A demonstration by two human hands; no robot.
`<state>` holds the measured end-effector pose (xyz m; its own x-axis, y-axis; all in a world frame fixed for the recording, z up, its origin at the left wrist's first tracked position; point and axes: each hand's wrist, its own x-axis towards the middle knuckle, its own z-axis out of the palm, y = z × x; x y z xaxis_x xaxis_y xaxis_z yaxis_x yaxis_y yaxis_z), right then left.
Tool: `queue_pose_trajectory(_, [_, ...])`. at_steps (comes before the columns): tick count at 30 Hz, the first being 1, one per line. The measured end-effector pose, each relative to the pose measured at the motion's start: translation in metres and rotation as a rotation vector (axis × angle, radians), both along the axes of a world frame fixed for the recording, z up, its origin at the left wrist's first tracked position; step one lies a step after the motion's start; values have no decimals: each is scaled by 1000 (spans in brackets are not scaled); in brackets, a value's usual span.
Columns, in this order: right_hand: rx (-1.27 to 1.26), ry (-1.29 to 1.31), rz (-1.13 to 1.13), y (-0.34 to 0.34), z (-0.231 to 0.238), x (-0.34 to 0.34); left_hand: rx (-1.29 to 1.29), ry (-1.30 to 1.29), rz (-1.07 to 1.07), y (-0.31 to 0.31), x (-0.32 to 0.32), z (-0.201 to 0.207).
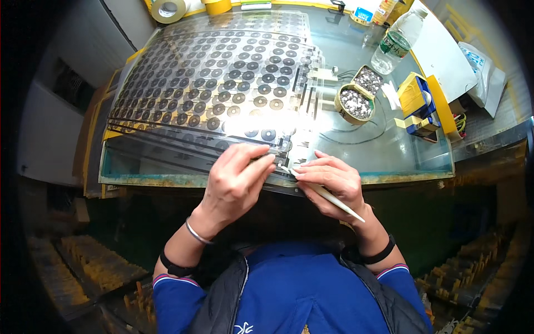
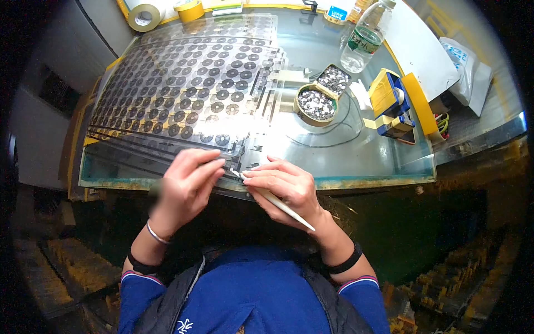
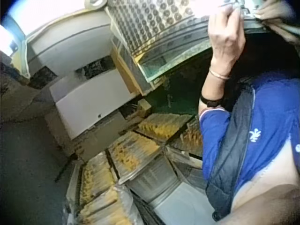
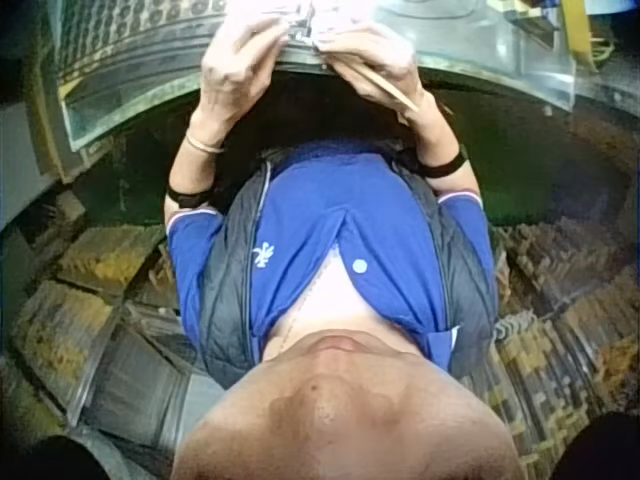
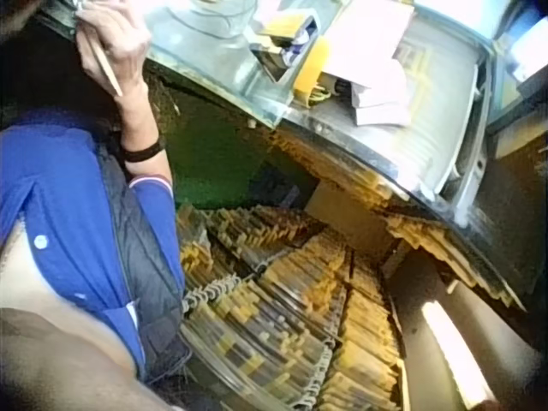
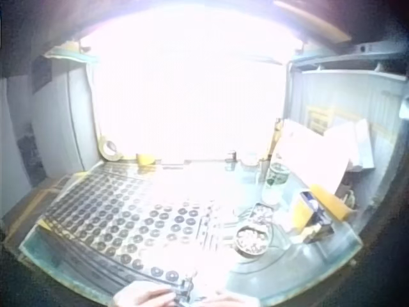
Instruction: The recorder is peeling small circular components from a plastic sheet and placing them into a small metal container.
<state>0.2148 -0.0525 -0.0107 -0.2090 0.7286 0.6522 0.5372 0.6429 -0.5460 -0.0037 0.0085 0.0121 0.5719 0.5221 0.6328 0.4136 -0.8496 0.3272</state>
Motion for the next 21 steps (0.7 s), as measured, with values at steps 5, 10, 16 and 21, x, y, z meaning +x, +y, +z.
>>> queue_pose_trajectory(5, [7,-41,2,-1,-2,-1,-54,96,0,-18,-9,-13])
queue_pose_trajectory(10, [-4,-58,27,-4,1,-2,-58,99,0,-18,-8,-13])
queue_pose_trajectory(16, [32,-63,-43,-9,0,-8,-22,104,18,-18,-5,-15])
queue_pose_trajectory(21, [39,-81,-48,-9,-1,-8,20,100,25,-15,-3,-15])
